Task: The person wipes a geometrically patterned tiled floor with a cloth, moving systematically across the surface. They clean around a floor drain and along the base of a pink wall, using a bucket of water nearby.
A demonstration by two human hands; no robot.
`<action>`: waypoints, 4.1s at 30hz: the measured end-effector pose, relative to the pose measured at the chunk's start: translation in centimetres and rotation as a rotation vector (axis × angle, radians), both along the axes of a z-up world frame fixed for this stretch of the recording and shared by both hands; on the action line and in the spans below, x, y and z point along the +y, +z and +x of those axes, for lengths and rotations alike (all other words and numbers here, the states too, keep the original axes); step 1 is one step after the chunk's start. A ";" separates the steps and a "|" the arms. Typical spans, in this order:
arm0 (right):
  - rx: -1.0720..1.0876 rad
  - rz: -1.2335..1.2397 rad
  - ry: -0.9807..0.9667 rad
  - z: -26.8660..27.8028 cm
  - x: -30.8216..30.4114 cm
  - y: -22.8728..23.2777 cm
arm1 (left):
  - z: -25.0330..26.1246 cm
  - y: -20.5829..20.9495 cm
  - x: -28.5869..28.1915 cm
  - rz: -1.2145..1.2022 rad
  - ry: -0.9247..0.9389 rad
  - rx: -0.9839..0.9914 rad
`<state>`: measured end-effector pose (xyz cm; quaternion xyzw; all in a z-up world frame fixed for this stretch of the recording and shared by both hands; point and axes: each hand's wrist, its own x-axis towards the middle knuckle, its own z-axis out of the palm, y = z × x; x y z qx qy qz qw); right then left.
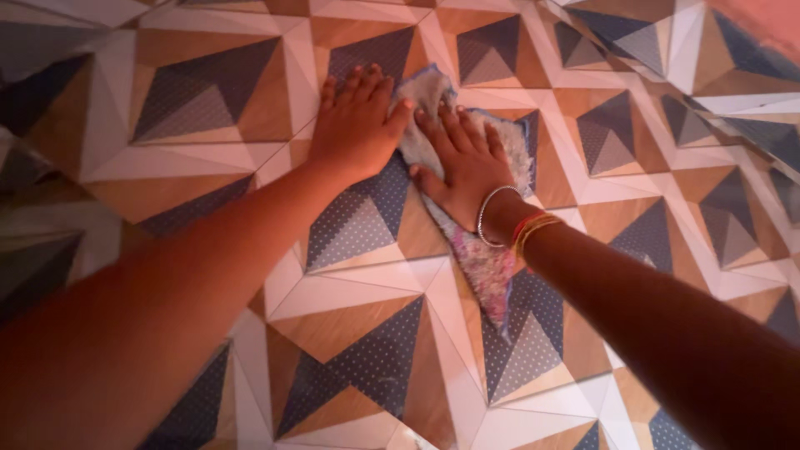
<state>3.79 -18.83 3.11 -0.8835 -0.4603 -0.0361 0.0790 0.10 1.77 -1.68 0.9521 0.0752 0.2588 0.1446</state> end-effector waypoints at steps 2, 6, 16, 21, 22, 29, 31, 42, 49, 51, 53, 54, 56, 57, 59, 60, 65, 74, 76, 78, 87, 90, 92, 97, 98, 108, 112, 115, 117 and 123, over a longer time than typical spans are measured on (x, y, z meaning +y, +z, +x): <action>0.034 -0.011 0.013 0.5 0.0 -0.2 | 1.3 -0.6 1.2 -0.047 -0.048 0.033; 0.043 0.024 -0.087 2.3 1.9 -0.1 | 3.7 -0.9 4.8 -0.249 -0.182 0.051; 0.063 -0.012 -0.177 -9.6 15.2 -0.5 | -9.2 5.7 11.6 0.050 -0.008 0.154; 0.107 0.402 0.111 -14.3 20.4 -1.8 | -12.9 7.9 15.6 0.332 0.014 0.147; 0.335 0.517 0.047 -14.1 21.9 -1.7 | -13.2 9.1 16.7 0.351 -0.007 0.135; 0.979 1.293 0.014 -12.1 35.3 1.3 | -16.6 18.7 24.9 0.284 -0.177 0.103; 0.956 1.392 0.020 -11.0 38.9 1.9 | -16.4 19.5 26.5 0.339 -0.299 0.134; 0.661 1.568 -0.236 -8.3 46.7 -3.3 | -17.3 19.6 26.0 0.227 -0.284 0.228; 0.702 1.678 -0.555 3.9 50.2 -1.8 | -17.2 19.2 26.4 0.381 -0.377 0.187; 0.834 1.736 -0.476 4.5 49.8 -1.6 | -17.3 19.2 26.3 0.351 -0.376 0.201; 1.032 1.775 -0.035 -2.2 49.1 -4.0 | -16.9 19.3 26.2 0.360 -0.381 0.200; 1.127 1.761 0.139 -7.1 49.0 -4.8 | -17.1 19.5 26.3 0.369 -0.379 0.208; 1.129 1.628 0.155 -16.1 48.2 -4.9 | -17.1 19.7 26.3 0.292 -0.389 0.209; 1.106 1.560 0.144 -19.5 47.5 -4.5 | -17.2 19.6 26.1 0.249 -0.393 0.211; 1.043 1.443 0.086 -22.8 46.3 -3.7 | -17.5 19.3 26.1 0.231 -0.374 0.191; 0.999 1.394 0.061 -23.4 45.9 -3.1 | -17.6 19.3 26.1 0.225 -0.368 0.173; 0.762 1.146 -0.059 -23.9 42.9 0.7 | -17.8 19.0 26.5 0.192 -0.399 0.141; -0.001 1.036 -0.386 -14.8 43.7 1.2 | -17.3 19.3 26.0 0.325 -0.426 0.165; 0.088 1.213 -0.374 -12.9 46.3 -0.3 | -17.2 19.3 25.8 0.363 -0.400 0.180; 0.107 1.008 -0.431 -9.0 48.1 -1.3 | -17.2 19.3 25.9 0.336 -0.359 0.215; 0.475 1.231 -0.377 2.3 49.9 -1.7 | -16.8 19.1 26.1 0.397 -0.366 0.223; 0.869 1.722 -0.001 -3.6 49.5 -4.5 | -16.3 19.6 25.7 0.359 -0.309 0.259; 1.152 1.844 0.226 -4.2 49.5 -5.3 | -14.1 19.0 25.0 0.402 -0.330 0.194; 1.343 1.734 0.200 1.2 47.7 -8.4 | 1.3 17.5 24.1 0.573 -0.305 -0.120; 1.331 1.713 0.164 2.9 47.8 -8.4 | 4.3 17.7 23.9 0.619 -0.285 -0.160; 1.226 1.609 0.000 12.9 50.2 -6.6 | 14.6 15.7 25.9 0.625 -0.345 0.024; 1.145 1.598 -0.041 16.9 49.6 -5.0 | 14.1 16.4 25.4 0.546 -0.315 0.100; 1.047 1.603 -0.052 21.7 48.5 -3.7 | 13.8 17.4 25.0 0.513 -0.305 0.154; 0.980 1.597 -0.097 25.3 46.7 -3.6 | 13.6 17.4 24.6 0.517 -0.313 0.150; 0.862 1.613 -0.229 35.5 45.1 -0.2 | 13.0 19.0 23.9 0.503 -0.299 0.219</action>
